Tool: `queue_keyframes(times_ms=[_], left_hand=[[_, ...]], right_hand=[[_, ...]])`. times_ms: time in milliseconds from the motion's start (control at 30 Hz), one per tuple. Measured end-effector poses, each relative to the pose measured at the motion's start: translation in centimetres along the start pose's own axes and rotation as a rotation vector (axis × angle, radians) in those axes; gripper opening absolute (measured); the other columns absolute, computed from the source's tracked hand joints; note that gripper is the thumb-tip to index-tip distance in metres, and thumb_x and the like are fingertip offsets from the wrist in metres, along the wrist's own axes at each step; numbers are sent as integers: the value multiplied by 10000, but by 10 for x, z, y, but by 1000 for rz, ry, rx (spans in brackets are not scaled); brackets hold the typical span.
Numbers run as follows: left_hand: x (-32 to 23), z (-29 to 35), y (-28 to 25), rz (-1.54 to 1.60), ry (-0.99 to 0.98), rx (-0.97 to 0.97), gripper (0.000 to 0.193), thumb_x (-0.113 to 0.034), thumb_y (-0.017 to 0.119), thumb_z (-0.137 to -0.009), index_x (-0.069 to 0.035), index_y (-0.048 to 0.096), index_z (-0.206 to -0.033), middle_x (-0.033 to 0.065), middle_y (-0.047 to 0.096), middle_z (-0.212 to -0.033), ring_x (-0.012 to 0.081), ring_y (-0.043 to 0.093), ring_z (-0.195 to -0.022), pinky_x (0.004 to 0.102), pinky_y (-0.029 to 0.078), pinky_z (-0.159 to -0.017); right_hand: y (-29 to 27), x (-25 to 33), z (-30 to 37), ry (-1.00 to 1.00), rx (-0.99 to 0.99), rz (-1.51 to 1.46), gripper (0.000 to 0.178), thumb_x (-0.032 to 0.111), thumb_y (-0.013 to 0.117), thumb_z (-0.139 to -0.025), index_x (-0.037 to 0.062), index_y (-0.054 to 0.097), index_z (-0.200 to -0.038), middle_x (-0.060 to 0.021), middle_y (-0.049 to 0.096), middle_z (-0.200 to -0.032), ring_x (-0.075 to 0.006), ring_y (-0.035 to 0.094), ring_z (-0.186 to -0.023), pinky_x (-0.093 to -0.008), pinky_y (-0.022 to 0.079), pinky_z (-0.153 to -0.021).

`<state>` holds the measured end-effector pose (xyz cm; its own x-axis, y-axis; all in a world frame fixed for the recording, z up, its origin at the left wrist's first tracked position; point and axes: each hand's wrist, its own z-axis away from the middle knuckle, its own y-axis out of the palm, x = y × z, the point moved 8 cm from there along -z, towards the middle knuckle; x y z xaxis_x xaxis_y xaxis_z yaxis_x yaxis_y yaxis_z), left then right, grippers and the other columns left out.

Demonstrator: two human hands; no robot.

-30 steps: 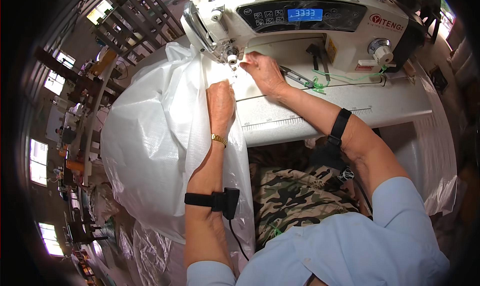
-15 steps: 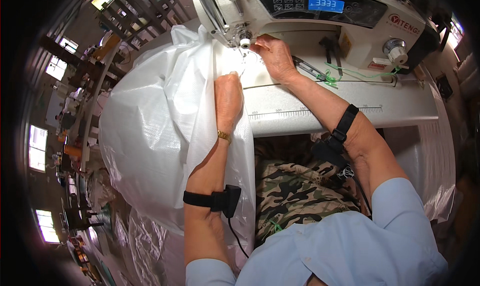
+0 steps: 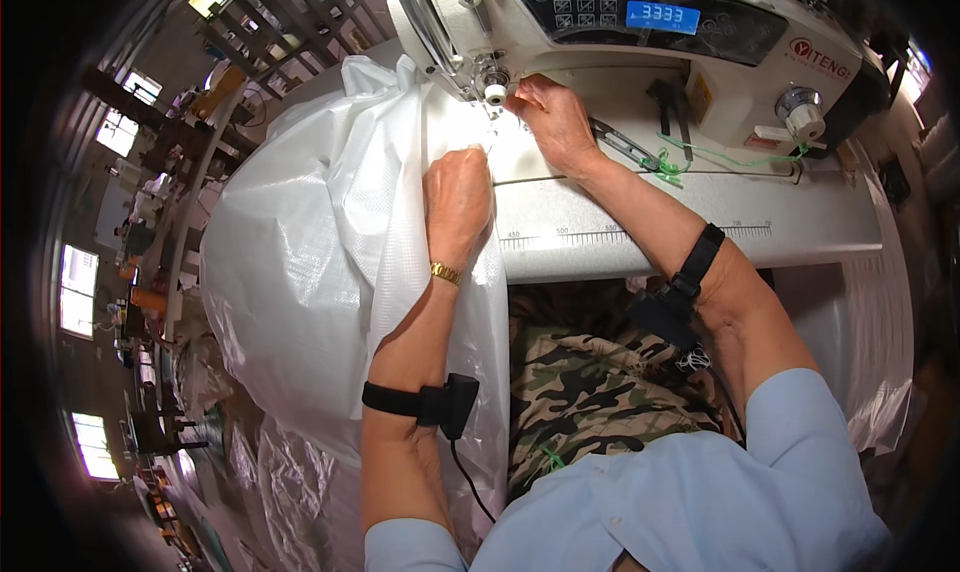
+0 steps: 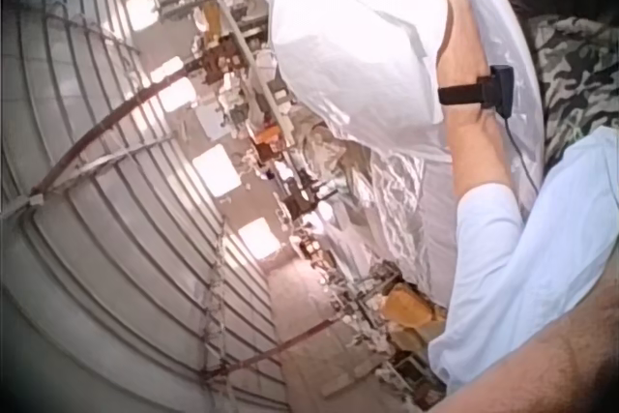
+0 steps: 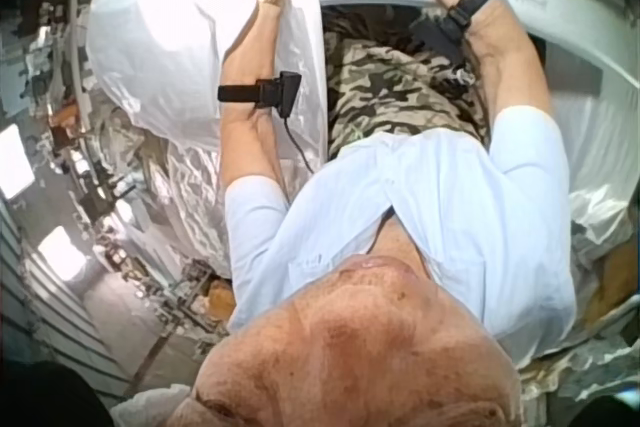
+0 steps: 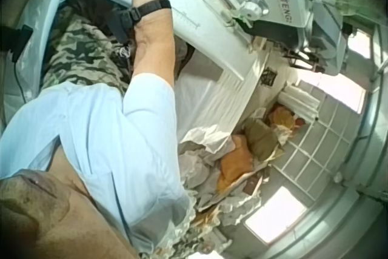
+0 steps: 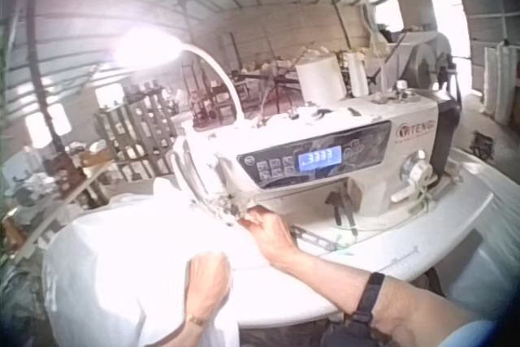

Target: Sewing the edges of large white plastic bags using an industrial sewing machine.

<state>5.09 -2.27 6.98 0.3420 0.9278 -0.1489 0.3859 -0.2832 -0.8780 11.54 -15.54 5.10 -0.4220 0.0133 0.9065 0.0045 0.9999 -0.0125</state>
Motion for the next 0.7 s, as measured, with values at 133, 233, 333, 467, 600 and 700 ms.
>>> queue_keyframes(times_ms=[133, 233, 333, 467, 600, 700], left_hand=[[-5, -2, -1, -21, 34, -54, 141, 17, 553, -839, 45, 619, -719, 246, 639, -703, 391, 664, -671, 458, 536, -634], [-5, 0, -2, -13, 29, -81, 155, 7, 548, -858, 39, 625, -728, 241, 641, -705, 392, 664, -675, 460, 537, -639], [-6, 3, -2, -17, 9, -87, 157, -12, 547, -883, 32, 631, -759, 234, 642, -707, 392, 662, -678, 458, 537, -643], [-6, 8, -5, 48, -95, -43, 129, -35, 569, -885, 37, 627, -794, 228, 651, -759, 388, 652, -728, 461, 530, -687], [-10, 49, -20, 61, -173, -30, 194, -112, 641, -859, 9, 657, -1010, 222, 629, -1132, 385, 583, -1001, 476, 487, -865], [-44, 115, -31, 170, -38, -119, 539, -130, 642, -882, 35, 467, -1365, 274, 463, -1392, 425, 426, -1292, 484, 355, -1070]], right_hand=[[-3, 0, -5, 3, 18, 77, 228, 131, 704, -897, -42, 641, -1031, -116, 693, -959, -161, 610, -886, -319, 482, -830], [-1, 2, 0, 28, 23, 46, 131, 65, 634, -933, -49, 575, -959, -86, 651, -909, -127, 580, -892, -294, 478, -852], [-3, 11, 2, -12, 45, 48, 129, 73, 631, -936, -40, 573, -962, -77, 645, -896, -120, 570, -873, -296, 478, -835], [-5, -3, -3, -49, 4, 94, 259, 160, 692, -911, -44, 624, -1055, -148, 689, -954, -209, 629, -894, -346, 491, -841], [5, 0, 2, 17, 126, 204, 248, 194, 686, -927, -23, 585, -988, -95, 661, -911, -146, 594, -855, -297, 475, -833], [1, -9, 17, -100, 228, 127, 291, 204, 712, -902, -17, 618, -1068, -105, 686, -1002, -198, 638, -960, -342, 489, -865]])
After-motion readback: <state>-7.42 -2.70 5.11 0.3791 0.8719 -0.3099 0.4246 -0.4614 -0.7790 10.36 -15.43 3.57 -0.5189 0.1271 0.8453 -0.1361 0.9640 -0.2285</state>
